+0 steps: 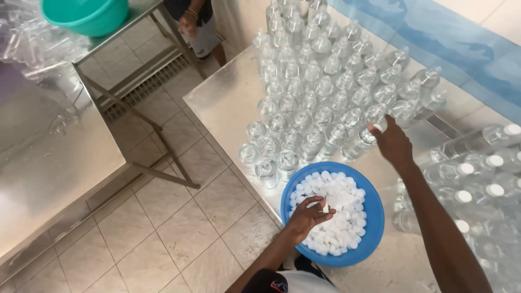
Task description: Manually screwing plastic caps onto filled water bottles at a production table.
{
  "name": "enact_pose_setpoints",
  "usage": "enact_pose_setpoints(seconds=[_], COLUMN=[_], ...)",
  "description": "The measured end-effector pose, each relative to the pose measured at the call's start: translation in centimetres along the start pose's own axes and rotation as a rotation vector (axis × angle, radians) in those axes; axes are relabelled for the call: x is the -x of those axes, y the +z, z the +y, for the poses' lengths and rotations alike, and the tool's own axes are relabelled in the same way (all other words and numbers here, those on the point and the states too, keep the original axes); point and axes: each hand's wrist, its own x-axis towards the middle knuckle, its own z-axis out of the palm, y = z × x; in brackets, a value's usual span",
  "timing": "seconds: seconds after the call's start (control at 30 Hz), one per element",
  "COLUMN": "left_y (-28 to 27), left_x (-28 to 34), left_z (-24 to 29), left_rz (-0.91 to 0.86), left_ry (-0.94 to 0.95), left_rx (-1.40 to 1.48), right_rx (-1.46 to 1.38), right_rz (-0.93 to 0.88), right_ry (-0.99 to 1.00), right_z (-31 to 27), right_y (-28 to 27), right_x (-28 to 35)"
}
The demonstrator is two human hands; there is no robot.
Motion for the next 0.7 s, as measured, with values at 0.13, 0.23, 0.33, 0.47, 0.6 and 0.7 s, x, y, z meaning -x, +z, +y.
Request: enact_pose_setpoints(seconds=[0.13,0.23,0.33,0.47,0.6,0.7], left_y=[-0.8,1.1,-0.1,2.3,2.5,1.1], left_x=[-2.5,-1.9,-3.7,-1.2,0.0,0.8], left_z=[-0.6,0.8,-0.9,0.8,1.9,1.6], left_rz=[-0.029,-0.016,-0.04,-0.126,-0.188,-0.133], left_ry=[0.036,0.028,0.039,0.04,-0.002,0.011], left_rx=[0.061,0.07,0.083,0.037,-0.077,-0.256], right_rx=[0.199,0.045,-0.001,-0.072,0.095,0.25], right_rz=[-0.15,-0.586,-0.577,-0.464,-0.116,0.156], right_ry=[-0.083,-0.289,-0.336,-0.427,-0.249,-0.398], right_z=[-7.0,-4.7,-5.0,-3.1,-1.9,6.0], right_y=[0.5,4.2,4.2,3.3,-0.1,0.1], right_x=[8.3,13.0,14.9,11.9,3.6,-6.4])
